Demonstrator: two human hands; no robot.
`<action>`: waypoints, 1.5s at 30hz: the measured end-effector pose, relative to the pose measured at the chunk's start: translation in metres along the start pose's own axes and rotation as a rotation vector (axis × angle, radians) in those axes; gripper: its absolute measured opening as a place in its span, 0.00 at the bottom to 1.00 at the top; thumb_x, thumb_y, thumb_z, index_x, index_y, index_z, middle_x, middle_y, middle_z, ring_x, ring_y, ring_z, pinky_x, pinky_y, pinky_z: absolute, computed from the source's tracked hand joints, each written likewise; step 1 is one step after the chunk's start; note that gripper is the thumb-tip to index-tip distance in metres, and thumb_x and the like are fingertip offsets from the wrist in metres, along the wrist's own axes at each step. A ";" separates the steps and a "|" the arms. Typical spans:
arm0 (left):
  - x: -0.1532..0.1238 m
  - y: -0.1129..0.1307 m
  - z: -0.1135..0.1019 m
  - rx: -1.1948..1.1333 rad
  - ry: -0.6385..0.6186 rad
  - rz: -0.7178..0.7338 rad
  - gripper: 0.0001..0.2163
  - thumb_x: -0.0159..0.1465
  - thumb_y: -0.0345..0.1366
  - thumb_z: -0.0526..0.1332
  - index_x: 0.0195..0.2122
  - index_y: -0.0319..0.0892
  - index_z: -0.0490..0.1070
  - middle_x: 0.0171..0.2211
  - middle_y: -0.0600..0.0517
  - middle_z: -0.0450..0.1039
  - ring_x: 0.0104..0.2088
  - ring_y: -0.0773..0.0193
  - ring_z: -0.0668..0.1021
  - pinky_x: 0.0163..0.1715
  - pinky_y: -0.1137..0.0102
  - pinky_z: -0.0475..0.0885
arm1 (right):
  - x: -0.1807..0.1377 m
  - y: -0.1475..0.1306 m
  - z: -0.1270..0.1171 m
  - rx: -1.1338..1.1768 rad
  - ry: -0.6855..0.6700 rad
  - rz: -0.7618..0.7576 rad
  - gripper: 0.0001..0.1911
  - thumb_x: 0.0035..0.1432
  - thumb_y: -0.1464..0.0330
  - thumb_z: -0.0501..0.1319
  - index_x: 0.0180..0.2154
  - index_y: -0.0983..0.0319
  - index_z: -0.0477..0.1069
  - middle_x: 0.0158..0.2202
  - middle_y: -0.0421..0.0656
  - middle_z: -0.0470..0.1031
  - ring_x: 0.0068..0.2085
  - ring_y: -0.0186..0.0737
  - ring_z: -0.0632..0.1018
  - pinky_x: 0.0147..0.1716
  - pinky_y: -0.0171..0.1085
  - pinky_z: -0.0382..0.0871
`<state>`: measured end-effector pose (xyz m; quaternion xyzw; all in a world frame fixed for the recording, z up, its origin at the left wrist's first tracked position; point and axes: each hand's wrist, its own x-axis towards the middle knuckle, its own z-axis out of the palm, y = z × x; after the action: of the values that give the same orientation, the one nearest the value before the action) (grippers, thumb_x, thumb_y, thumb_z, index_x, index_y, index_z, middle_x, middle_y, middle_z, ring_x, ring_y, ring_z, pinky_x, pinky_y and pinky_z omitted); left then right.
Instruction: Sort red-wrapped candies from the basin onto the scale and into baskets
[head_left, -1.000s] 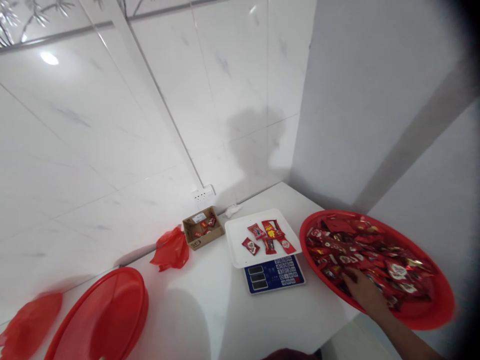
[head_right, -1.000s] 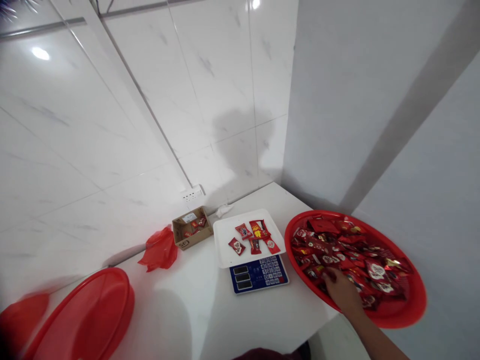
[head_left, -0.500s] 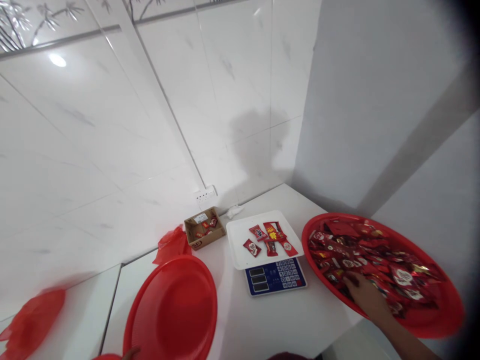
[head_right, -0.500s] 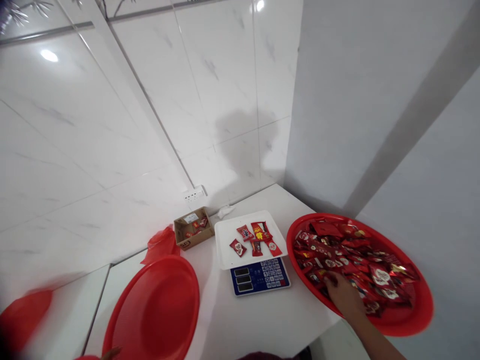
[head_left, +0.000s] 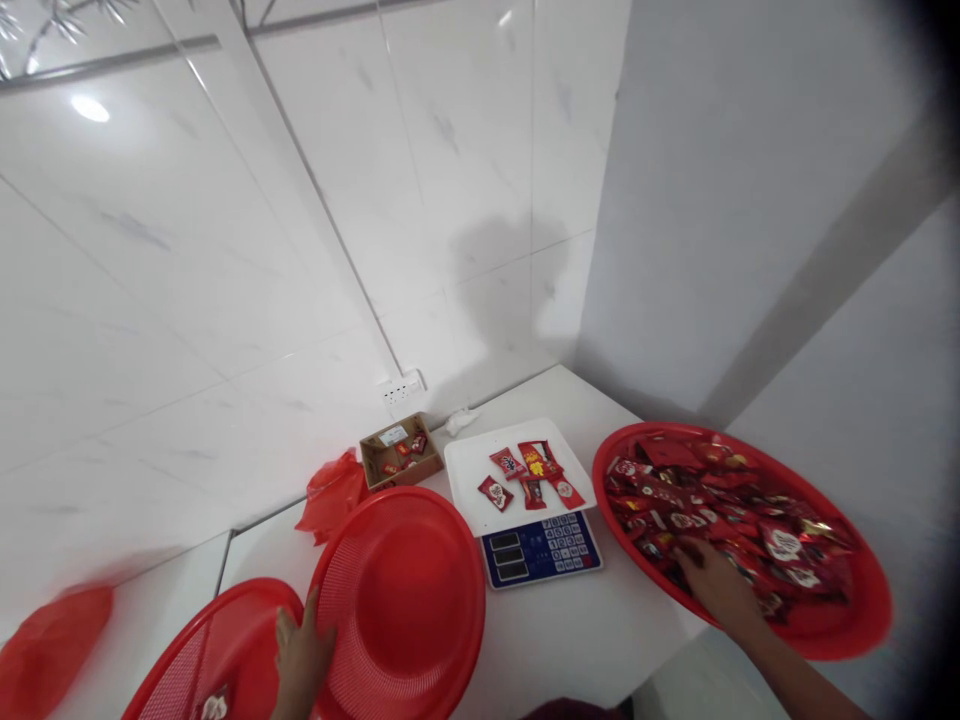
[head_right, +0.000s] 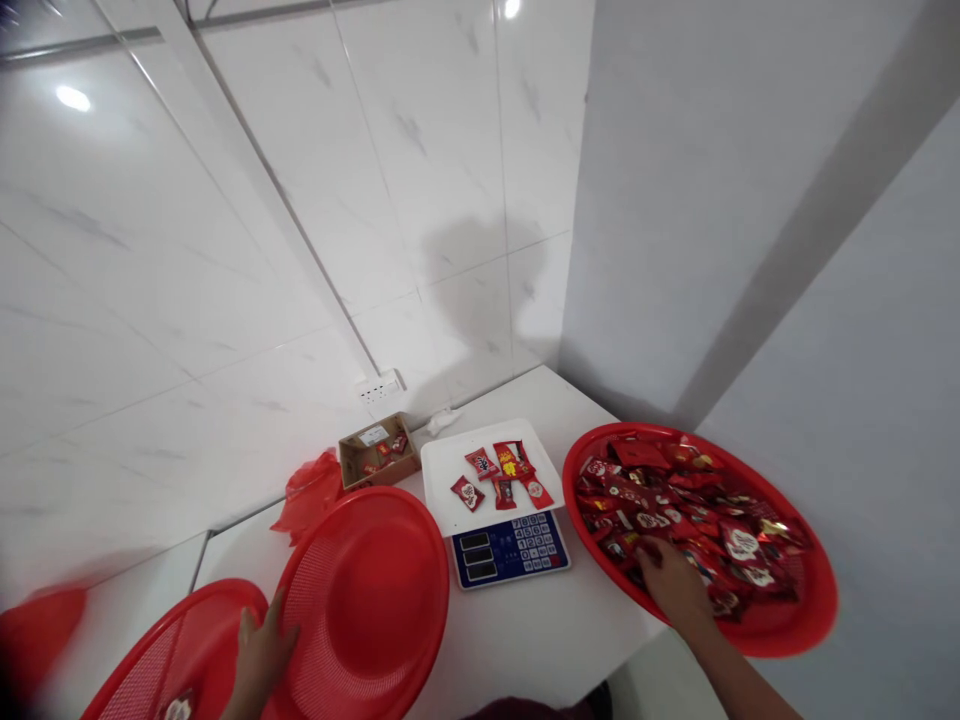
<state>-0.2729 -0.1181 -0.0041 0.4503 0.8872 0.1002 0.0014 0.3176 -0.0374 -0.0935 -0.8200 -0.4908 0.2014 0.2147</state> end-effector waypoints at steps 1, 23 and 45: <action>-0.001 0.019 -0.002 0.001 0.041 0.022 0.21 0.56 0.38 0.53 0.51 0.45 0.63 0.53 0.43 0.64 0.58 0.42 0.59 0.48 0.48 0.63 | 0.000 0.000 0.000 0.000 0.005 -0.006 0.19 0.48 0.60 0.49 0.36 0.62 0.72 0.36 0.49 0.77 0.38 0.50 0.77 0.37 0.44 0.69; -0.013 0.294 0.057 -0.165 -0.527 0.670 0.18 0.55 0.24 0.53 0.46 0.46 0.64 0.51 0.48 0.60 0.50 0.60 0.66 0.47 0.69 0.62 | -0.005 0.003 0.008 -0.034 0.193 -0.223 0.18 0.51 0.63 0.46 0.37 0.63 0.68 0.38 0.50 0.75 0.40 0.48 0.74 0.45 0.45 0.66; -0.119 0.148 0.076 -0.333 -0.657 0.406 0.36 0.49 0.29 0.57 0.61 0.41 0.49 0.65 0.44 0.41 0.62 0.55 0.52 0.58 0.66 0.52 | -0.013 -0.205 0.057 -0.108 -0.217 -0.560 0.20 0.49 0.72 0.57 0.47 0.62 0.68 0.49 0.53 0.64 0.48 0.51 0.67 0.47 0.44 0.60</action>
<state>-0.0766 -0.1149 -0.0627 0.6176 0.7047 0.0914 0.3371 0.1334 0.0471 -0.0260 -0.6367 -0.7279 0.1945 0.1642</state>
